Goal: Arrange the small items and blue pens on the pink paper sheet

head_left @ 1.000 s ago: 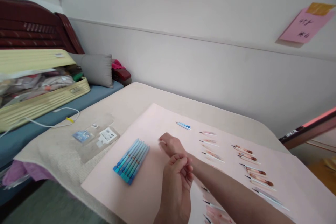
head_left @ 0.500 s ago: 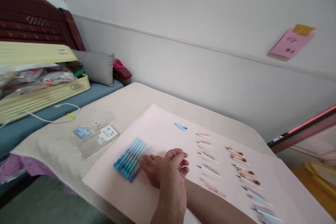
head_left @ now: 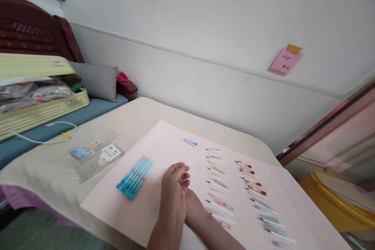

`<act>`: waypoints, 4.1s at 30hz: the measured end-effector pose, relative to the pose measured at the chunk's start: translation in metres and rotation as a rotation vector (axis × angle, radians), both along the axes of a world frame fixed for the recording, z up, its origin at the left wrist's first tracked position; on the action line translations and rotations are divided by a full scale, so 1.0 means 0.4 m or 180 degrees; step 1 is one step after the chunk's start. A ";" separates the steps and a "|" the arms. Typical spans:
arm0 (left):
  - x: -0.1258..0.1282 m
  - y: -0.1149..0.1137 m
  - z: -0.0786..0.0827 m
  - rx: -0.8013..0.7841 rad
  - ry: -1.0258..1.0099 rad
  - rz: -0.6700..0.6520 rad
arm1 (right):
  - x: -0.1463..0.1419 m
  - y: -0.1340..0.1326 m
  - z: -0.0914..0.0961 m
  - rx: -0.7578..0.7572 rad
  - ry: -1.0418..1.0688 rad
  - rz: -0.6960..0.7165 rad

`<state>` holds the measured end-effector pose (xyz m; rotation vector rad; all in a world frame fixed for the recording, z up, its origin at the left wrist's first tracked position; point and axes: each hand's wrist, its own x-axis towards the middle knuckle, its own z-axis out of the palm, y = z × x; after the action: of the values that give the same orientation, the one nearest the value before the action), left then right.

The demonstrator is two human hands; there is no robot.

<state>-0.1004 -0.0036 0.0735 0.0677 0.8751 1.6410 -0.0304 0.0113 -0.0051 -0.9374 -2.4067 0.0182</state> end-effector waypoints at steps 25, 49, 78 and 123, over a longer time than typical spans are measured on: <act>0.214 -0.011 -0.121 -0.0062 0.0189 -0.1171 | 0.281 -0.091 0.015 -0.0431 0.0782 -0.0583; 0.151 -0.007 -0.097 0.0283 0.0408 -0.1232 | 0.289 -0.058 0.051 -0.5236 0.4072 0.0336; 0.153 -0.013 -0.091 0.0434 0.0713 -0.1467 | 0.291 -0.066 0.064 -0.5087 0.4010 0.0349; 0.152 -0.010 -0.098 0.0077 0.0866 -0.1140 | 0.282 -0.064 0.037 -0.3507 0.2337 -0.0626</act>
<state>-0.0397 -0.0076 0.0341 0.4484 0.9846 1.3225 0.0822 -0.0142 0.0097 -1.2832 -1.4898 1.4454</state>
